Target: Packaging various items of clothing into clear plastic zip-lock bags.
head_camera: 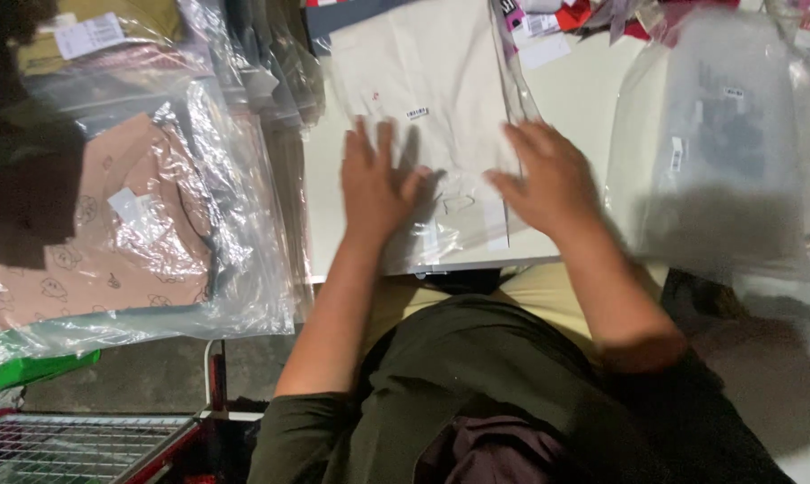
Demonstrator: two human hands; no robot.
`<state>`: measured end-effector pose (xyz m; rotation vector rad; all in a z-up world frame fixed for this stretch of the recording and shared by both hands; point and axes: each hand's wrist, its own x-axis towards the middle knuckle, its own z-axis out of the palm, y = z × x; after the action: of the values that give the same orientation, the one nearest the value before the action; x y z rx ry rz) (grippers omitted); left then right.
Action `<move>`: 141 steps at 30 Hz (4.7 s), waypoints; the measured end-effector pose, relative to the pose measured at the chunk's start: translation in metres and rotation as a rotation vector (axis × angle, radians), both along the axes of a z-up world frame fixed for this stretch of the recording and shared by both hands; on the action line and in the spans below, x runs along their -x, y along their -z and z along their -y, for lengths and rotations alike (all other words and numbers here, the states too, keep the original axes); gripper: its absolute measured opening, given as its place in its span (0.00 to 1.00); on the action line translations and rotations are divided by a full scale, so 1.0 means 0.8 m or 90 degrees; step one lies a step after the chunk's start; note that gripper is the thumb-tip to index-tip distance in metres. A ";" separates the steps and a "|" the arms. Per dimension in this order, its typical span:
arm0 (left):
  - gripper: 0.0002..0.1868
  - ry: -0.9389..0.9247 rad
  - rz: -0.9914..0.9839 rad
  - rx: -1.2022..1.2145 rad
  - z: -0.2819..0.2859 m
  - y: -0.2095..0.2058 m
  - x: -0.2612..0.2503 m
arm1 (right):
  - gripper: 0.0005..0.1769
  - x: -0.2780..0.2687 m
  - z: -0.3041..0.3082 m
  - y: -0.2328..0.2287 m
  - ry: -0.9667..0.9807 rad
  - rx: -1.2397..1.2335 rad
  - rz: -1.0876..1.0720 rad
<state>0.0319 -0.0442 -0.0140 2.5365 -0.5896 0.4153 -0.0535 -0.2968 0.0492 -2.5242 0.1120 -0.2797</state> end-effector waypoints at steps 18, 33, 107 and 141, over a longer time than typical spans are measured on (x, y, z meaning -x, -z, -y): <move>0.09 0.255 -0.160 0.129 -0.029 -0.008 0.084 | 0.16 0.085 0.007 0.037 0.037 -0.026 -0.269; 0.06 0.222 -0.109 0.296 -0.005 -0.034 0.110 | 0.17 0.055 -0.060 0.122 -0.015 -0.815 -0.286; 0.40 -0.019 -0.207 -0.152 0.065 0.001 0.020 | 0.44 -0.075 -0.003 0.065 -0.106 0.172 -0.106; 0.45 -0.019 -0.155 -0.172 0.061 0.049 0.018 | 0.47 -0.089 -0.007 0.072 -0.090 0.153 -0.175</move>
<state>0.0177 -0.0927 -0.0531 2.7993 -0.5458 0.0351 0.0174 -0.2910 -0.0082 -2.7809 0.0071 0.1188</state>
